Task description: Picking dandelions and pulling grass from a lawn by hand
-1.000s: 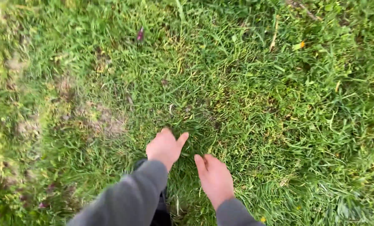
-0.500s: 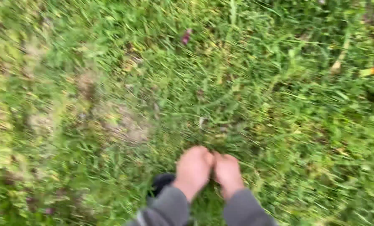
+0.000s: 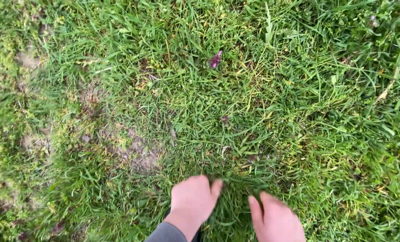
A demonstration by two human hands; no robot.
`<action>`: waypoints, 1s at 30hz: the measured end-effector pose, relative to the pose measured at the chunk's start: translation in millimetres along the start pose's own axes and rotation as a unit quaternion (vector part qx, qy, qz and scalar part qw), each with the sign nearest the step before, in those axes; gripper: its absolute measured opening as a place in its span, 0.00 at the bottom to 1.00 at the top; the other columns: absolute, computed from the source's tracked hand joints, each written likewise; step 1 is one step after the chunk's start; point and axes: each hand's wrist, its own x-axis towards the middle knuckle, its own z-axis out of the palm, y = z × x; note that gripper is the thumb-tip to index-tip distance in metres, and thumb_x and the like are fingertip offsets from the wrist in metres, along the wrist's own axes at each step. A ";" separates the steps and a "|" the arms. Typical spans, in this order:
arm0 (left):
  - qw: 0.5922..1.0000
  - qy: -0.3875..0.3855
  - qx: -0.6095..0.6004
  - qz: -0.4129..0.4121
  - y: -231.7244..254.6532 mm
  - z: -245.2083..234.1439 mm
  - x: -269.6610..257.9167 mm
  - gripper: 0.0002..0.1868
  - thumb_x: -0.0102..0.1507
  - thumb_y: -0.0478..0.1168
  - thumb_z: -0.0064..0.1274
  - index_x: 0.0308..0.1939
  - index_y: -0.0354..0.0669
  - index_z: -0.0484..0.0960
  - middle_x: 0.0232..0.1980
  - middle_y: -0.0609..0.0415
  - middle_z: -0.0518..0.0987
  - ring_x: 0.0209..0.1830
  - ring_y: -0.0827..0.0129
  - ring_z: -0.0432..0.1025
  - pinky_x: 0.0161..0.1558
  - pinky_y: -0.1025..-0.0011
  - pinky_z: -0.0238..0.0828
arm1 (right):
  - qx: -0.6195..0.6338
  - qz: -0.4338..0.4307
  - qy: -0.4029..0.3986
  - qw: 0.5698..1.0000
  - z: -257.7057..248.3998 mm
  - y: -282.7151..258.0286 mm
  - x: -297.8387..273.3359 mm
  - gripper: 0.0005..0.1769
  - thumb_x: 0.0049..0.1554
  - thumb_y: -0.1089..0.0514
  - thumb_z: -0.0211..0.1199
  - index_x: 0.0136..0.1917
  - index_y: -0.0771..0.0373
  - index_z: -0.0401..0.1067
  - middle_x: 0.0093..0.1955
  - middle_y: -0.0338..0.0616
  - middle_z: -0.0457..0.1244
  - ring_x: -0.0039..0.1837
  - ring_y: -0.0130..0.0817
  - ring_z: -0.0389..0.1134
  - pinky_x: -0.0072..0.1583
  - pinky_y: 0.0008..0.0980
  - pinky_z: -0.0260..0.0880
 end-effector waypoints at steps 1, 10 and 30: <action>0.998 -0.046 0.031 0.008 6.2 -1.2 0.0 0.32 0.73 0.69 0.32 0.33 0.51 0.76 0.28 0.61 0.75 0.28 0.71 0.74 0.37 0.68 0.76 | -0.051 -0.025 0.010 0.998 -29.7 -24.5 -5.1 0.26 0.61 0.26 0.46 0.50 0.47 0.66 0.42 0.35 0.71 0.45 0.37 0.77 0.50 0.41 0.78; 0.995 -0.097 -0.017 -0.015 15.5 23.8 26.5 0.19 0.72 0.60 0.46 0.47 0.49 0.75 0.45 0.54 0.81 0.45 0.58 0.76 0.48 0.59 0.72 | -0.191 -0.029 -0.129 0.973 -92.9 -86.3 30.7 0.31 0.62 0.28 0.54 0.57 0.57 0.74 0.54 0.41 0.71 0.56 0.41 0.74 0.57 0.42 0.77; 0.898 0.154 -0.410 0.025 -3.9 122.3 29.6 0.27 0.64 0.52 0.48 0.47 0.27 0.84 0.51 0.33 0.82 0.61 0.46 0.75 0.61 0.50 0.72 | 0.035 -0.095 0.073 0.992 18.3 -16.0 48.2 0.33 0.59 0.33 0.48 0.55 0.57 0.81 0.57 0.53 0.71 0.66 0.49 0.69 0.66 0.51 0.69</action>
